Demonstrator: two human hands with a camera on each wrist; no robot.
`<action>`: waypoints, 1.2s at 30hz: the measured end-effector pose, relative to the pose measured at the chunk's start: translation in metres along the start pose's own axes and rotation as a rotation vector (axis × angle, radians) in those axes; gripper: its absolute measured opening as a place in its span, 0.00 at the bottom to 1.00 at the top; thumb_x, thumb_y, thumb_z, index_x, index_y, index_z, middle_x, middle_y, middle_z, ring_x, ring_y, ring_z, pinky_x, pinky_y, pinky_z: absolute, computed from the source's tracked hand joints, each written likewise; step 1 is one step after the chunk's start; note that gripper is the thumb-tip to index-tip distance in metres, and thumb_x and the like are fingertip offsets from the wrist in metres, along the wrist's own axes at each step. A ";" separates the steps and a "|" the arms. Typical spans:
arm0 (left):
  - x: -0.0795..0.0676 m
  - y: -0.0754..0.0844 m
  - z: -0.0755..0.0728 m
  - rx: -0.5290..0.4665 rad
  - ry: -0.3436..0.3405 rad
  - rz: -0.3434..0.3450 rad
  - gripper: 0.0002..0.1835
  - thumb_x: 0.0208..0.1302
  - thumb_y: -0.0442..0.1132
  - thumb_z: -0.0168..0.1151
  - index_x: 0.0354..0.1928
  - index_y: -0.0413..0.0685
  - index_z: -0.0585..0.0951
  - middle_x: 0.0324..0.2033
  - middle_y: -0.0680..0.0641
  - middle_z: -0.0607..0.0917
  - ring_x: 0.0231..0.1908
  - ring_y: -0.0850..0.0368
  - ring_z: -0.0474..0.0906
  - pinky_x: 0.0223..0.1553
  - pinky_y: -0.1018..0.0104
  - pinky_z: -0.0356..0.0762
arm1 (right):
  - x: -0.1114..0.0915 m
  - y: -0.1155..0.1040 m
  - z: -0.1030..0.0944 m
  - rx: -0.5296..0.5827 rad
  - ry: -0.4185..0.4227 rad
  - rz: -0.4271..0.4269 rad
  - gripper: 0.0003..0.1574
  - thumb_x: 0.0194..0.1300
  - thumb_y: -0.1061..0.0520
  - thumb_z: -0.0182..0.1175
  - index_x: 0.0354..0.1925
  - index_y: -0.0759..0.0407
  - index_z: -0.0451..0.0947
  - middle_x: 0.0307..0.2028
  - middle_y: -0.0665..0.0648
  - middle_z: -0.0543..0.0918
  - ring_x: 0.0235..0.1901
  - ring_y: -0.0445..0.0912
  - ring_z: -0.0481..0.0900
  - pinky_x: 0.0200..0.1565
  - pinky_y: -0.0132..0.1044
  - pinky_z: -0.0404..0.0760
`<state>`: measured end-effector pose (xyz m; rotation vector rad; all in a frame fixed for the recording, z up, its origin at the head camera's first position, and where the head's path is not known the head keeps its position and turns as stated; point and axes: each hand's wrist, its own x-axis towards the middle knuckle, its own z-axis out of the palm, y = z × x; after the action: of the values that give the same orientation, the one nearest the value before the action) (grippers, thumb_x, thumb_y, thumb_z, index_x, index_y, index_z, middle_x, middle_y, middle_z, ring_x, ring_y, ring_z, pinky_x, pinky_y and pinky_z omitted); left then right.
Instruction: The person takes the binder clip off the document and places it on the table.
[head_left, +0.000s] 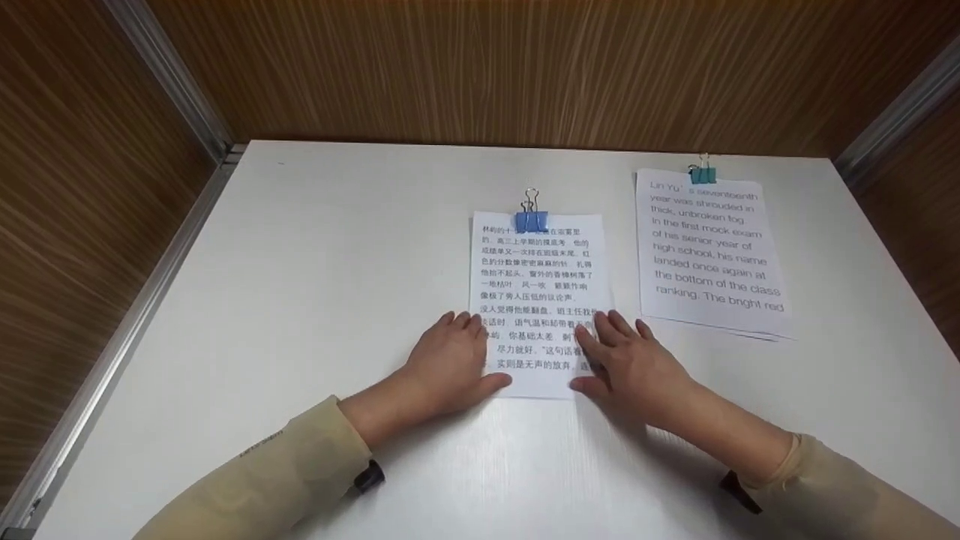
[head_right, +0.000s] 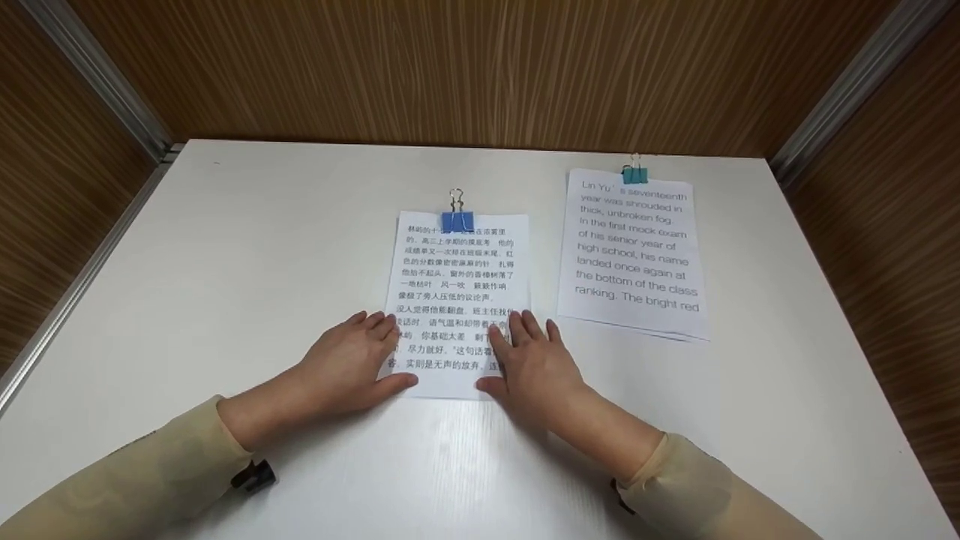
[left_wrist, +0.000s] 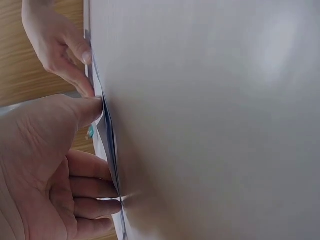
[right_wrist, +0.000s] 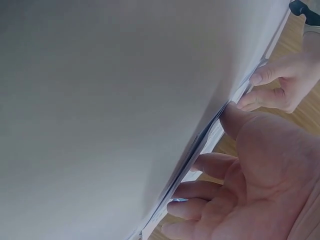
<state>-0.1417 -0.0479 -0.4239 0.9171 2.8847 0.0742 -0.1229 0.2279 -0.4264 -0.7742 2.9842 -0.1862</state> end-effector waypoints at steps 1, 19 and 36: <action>-0.002 0.001 0.000 0.007 0.003 0.003 0.45 0.65 0.68 0.50 0.61 0.28 0.73 0.61 0.33 0.75 0.64 0.40 0.68 0.68 0.49 0.59 | -0.001 -0.001 0.000 -0.002 0.003 -0.001 0.46 0.61 0.35 0.63 0.68 0.59 0.68 0.66 0.71 0.66 0.67 0.66 0.62 0.64 0.66 0.60; -0.036 0.012 0.005 0.018 0.024 0.063 0.44 0.65 0.67 0.53 0.60 0.29 0.74 0.60 0.33 0.76 0.63 0.40 0.70 0.67 0.49 0.62 | -0.027 -0.017 0.002 -0.017 0.043 -0.051 0.46 0.58 0.34 0.66 0.65 0.59 0.72 0.64 0.71 0.69 0.66 0.68 0.63 0.62 0.65 0.63; -0.035 0.016 0.002 0.053 -0.006 0.056 0.45 0.64 0.69 0.51 0.60 0.29 0.75 0.59 0.34 0.77 0.62 0.40 0.71 0.66 0.51 0.62 | 0.059 0.071 -0.038 0.486 0.161 0.202 0.41 0.61 0.41 0.66 0.67 0.56 0.70 0.55 0.62 0.81 0.46 0.59 0.81 0.51 0.52 0.78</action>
<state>-0.1041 -0.0550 -0.4208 1.0056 2.8682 -0.0009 -0.2116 0.2651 -0.3988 -0.4160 2.9325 -0.9550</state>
